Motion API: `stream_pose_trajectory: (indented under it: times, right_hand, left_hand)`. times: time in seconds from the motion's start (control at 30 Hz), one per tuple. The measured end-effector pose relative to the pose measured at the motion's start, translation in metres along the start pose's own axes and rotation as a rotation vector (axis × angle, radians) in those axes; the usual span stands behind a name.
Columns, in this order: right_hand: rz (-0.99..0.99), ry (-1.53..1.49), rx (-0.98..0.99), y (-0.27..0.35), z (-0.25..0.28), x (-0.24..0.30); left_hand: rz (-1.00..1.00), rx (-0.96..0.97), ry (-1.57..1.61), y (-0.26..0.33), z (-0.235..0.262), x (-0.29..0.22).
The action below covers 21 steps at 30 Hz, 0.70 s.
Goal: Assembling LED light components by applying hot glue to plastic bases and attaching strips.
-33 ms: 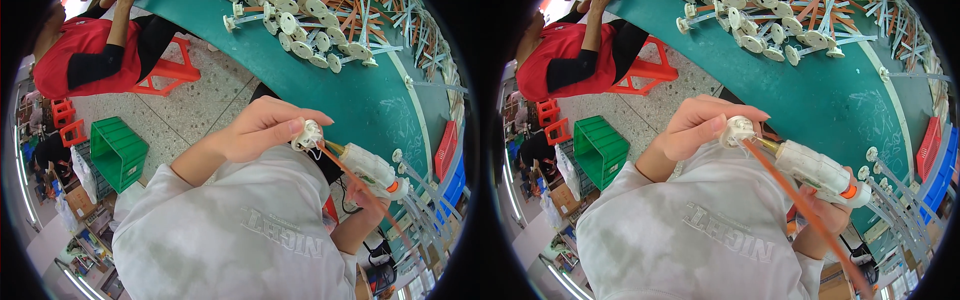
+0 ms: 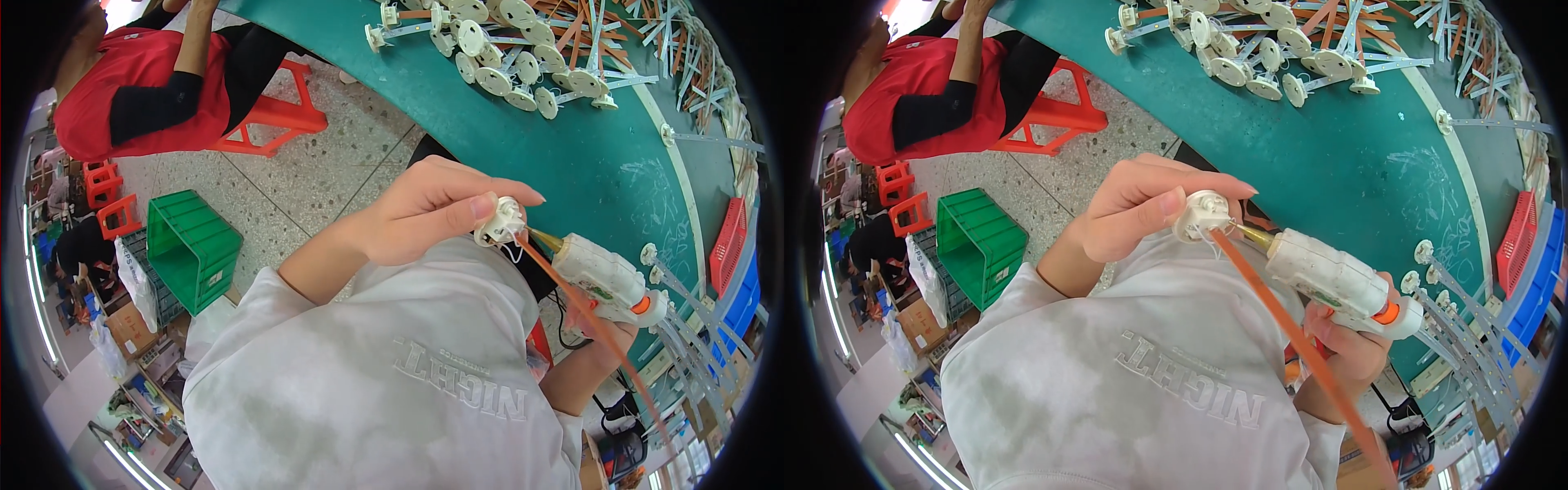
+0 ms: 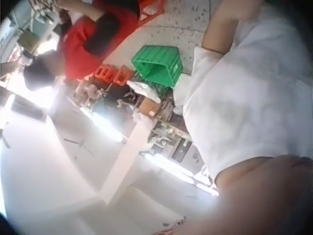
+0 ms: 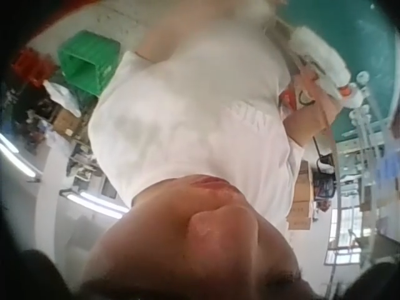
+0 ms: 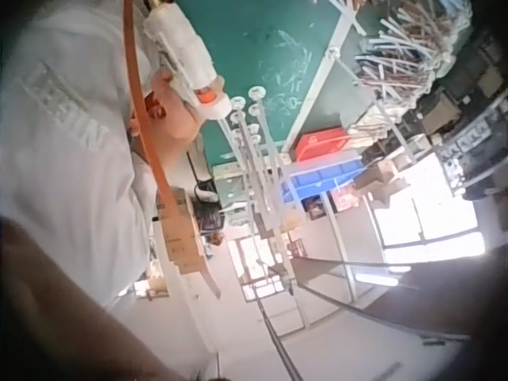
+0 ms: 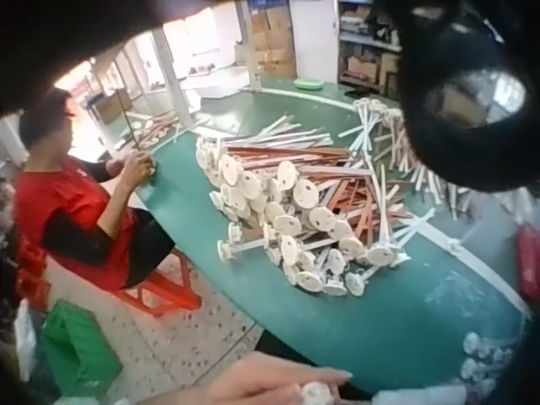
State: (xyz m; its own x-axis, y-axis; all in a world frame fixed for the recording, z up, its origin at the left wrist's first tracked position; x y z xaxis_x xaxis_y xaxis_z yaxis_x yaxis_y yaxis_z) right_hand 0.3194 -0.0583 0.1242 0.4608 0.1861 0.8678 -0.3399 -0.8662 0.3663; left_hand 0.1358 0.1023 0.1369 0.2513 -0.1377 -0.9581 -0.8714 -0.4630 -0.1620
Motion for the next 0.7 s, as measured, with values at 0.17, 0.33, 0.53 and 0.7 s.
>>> stream_pose_trajectory:
  times: [0.17, 0.33, 0.53, 0.7]
  right_hand:
    - [-0.009, 0.045, 0.038, -0.002, 0.000, 0.000]
    - [-0.005, 0.044, 0.078, -0.002, -0.002, 0.000]
    - [0.094, 0.137, 0.183, -0.003, -0.002, 0.003]
    - [0.058, 0.225, 0.198, -0.006, -0.015, 0.007]
  left_hand:
    - [-0.036, 0.087, -0.136, -0.001, -0.001, -0.007]
    - [-0.033, 0.085, -0.204, 0.000, 0.000, -0.009]
    - [-0.003, 0.067, -0.412, 0.001, 0.003, -0.016]
    - [-0.125, 0.061, -0.507, 0.000, 0.000, -0.023]
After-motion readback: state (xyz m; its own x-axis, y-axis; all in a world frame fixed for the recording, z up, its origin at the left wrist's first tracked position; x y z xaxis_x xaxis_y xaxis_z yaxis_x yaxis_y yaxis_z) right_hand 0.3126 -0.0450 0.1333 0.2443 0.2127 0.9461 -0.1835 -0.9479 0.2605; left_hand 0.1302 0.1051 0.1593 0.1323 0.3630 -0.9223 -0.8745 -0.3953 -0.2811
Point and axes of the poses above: each hand's wrist, its own y-axis away from the middle knuckle, its own z-axis out of the back of the hand, x = y × z, the point moved 8 cm from there along -y, towards the middle knuckle, and after that the axes turned 5 degrees about x, right-handed, at the moved point
